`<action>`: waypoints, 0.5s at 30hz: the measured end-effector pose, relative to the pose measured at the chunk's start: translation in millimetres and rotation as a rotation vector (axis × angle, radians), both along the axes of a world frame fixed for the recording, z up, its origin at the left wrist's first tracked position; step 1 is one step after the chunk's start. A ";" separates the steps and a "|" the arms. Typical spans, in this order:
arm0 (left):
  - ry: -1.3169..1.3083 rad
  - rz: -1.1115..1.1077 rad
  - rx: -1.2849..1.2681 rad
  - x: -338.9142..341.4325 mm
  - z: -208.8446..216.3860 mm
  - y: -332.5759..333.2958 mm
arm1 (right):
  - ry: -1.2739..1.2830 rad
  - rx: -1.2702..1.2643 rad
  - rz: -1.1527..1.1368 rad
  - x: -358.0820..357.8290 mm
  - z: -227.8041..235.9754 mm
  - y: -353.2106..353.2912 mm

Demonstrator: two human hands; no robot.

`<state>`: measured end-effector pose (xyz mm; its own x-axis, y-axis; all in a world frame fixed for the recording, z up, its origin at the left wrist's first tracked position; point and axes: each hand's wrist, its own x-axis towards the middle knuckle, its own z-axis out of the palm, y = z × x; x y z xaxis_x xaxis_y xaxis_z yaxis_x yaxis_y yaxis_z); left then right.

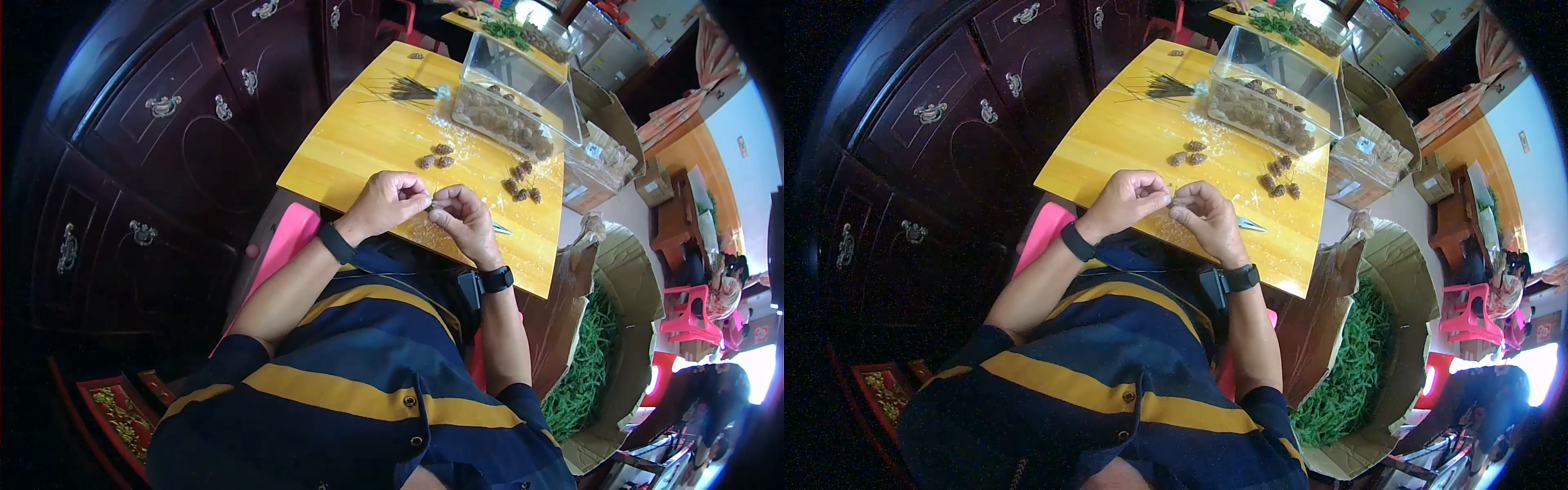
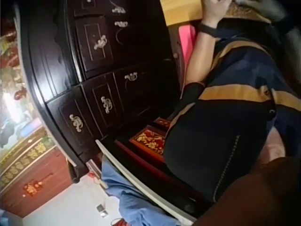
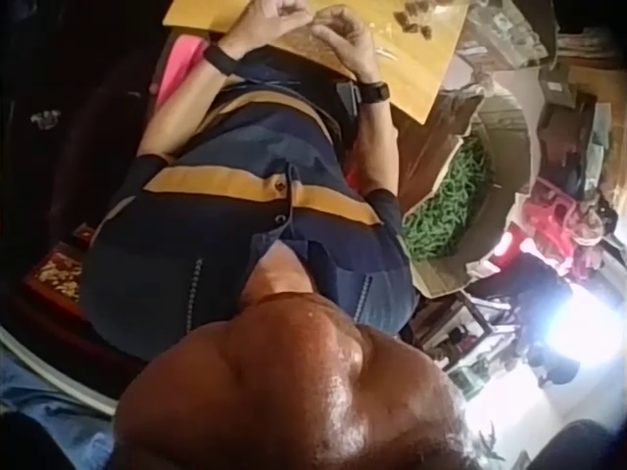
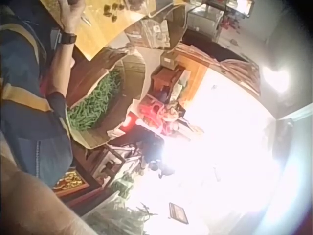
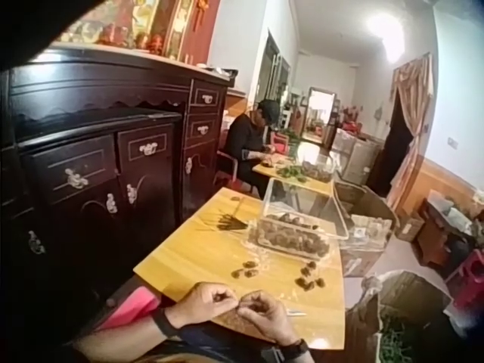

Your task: The person picks up a pinecone and a wire, inserts the wire into the pinecone, and uses pliers to twist and trim the wire. This process is repeated with several more pinecones before the person sets the pliers down.

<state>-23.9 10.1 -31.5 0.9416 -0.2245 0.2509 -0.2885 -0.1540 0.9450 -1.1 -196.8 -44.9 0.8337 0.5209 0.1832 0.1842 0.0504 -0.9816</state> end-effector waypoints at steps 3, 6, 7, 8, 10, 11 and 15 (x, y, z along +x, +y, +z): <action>-0.043 0.063 0.049 -0.2 3.2 -6.5 | 0.002 -0.015 -0.069 1.1 -1.8 -1.3; -0.072 0.118 0.079 -1.7 8.0 -13.5 | 0.015 0.027 -0.127 1.3 -2.9 -3.5; -0.094 0.119 0.065 -2.0 9.6 -15.2 | 0.022 0.050 -0.155 1.2 -3.4 -4.0; -0.117 0.119 0.051 -2.0 11.0 -17.0 | 0.021 0.052 -0.159 2.7 -4.3 -5.6; -0.140 0.114 0.039 0.8 13.0 -20.3 | -0.020 0.114 -0.224 10.1 -5.6 -12.8; -0.144 0.130 0.061 4.7 14.1 -21.4 | -0.040 0.145 -0.257 13.5 -5.2 -16.9; -0.253 0.150 0.271 11.2 11.6 -32.9 | -0.075 0.179 -0.432 21.7 7.8 -35.8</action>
